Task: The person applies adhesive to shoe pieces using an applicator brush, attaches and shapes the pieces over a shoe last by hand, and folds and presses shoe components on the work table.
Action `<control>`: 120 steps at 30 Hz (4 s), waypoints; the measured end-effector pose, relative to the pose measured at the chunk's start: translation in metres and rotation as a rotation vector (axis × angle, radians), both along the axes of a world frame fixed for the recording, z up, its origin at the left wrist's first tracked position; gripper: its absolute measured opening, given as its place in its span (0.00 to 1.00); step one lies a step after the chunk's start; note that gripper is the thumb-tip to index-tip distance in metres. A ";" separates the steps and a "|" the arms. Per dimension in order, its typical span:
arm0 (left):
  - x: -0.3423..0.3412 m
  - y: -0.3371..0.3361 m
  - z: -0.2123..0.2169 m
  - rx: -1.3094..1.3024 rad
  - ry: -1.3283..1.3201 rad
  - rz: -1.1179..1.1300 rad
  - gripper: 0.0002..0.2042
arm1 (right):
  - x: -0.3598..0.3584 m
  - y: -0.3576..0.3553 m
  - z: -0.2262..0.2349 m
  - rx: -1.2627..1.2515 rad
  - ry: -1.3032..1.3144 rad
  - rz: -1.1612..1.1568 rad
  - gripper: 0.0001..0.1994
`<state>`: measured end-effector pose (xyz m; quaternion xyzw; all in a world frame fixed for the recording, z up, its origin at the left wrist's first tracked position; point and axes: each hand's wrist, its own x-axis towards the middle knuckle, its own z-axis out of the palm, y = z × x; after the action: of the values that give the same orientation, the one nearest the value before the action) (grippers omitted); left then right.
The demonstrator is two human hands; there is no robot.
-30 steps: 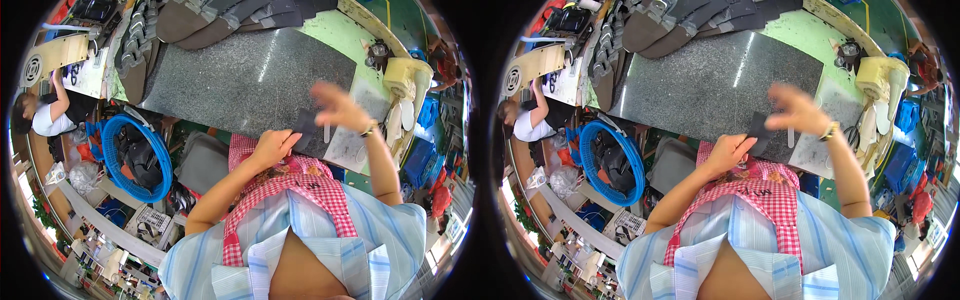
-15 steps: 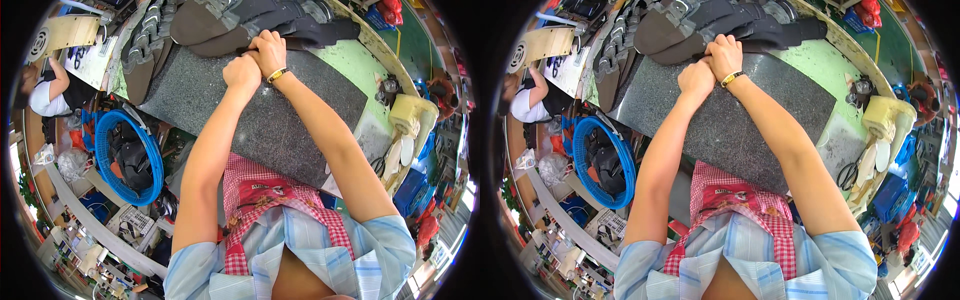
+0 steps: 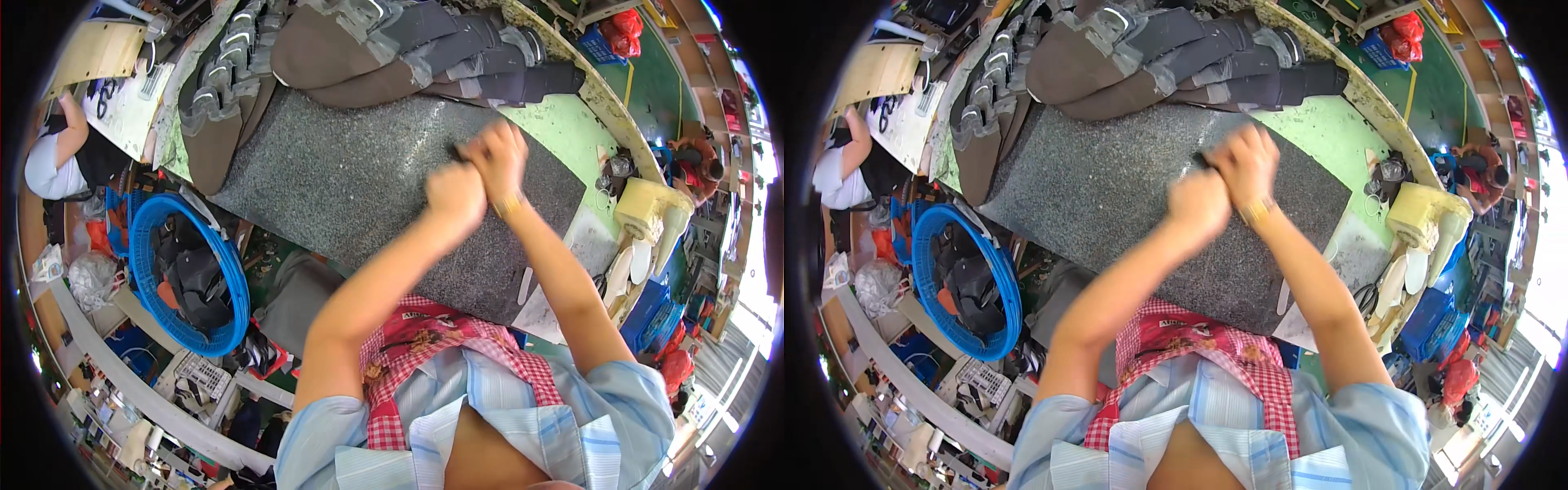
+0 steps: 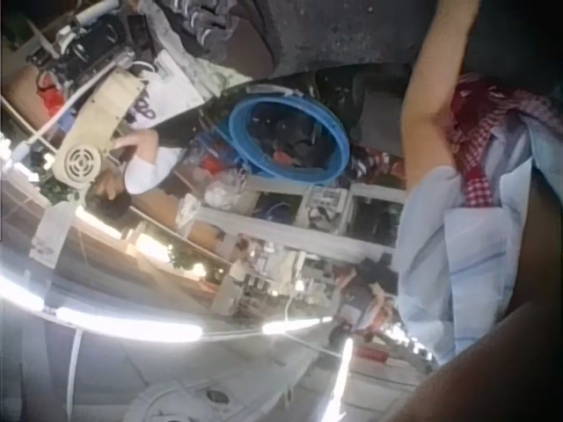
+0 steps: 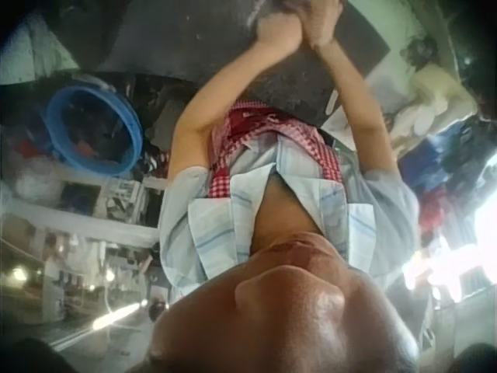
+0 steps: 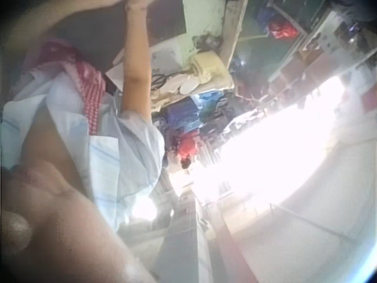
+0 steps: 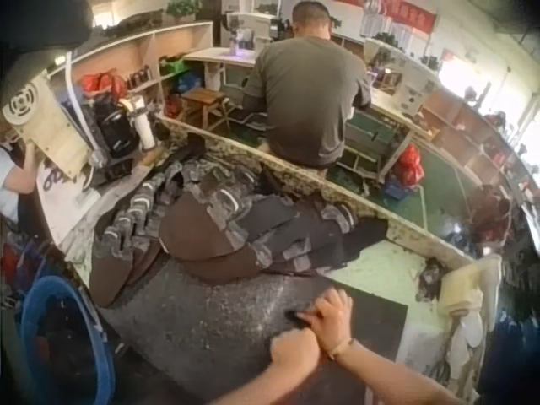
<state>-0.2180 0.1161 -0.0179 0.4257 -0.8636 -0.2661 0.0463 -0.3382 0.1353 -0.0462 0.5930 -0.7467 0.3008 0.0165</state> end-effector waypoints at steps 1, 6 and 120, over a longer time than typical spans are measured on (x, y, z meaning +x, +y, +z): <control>-0.002 0.032 -0.004 0.111 -0.074 -0.099 0.11 | 0.001 0.042 -0.003 0.069 -0.021 -0.027 0.11; -0.034 -0.044 0.008 -0.027 0.039 -0.006 0.11 | -0.028 -0.027 0.003 -0.026 -0.036 0.004 0.04; -0.008 -0.075 0.013 0.119 -0.099 0.131 0.09 | -0.002 -0.105 0.002 -0.120 0.131 0.231 0.11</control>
<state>-0.2263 0.0407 -0.0052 0.4958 -0.8178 -0.2921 -0.0045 -0.3400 0.0305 -0.0445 0.6913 -0.6514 0.3056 0.0660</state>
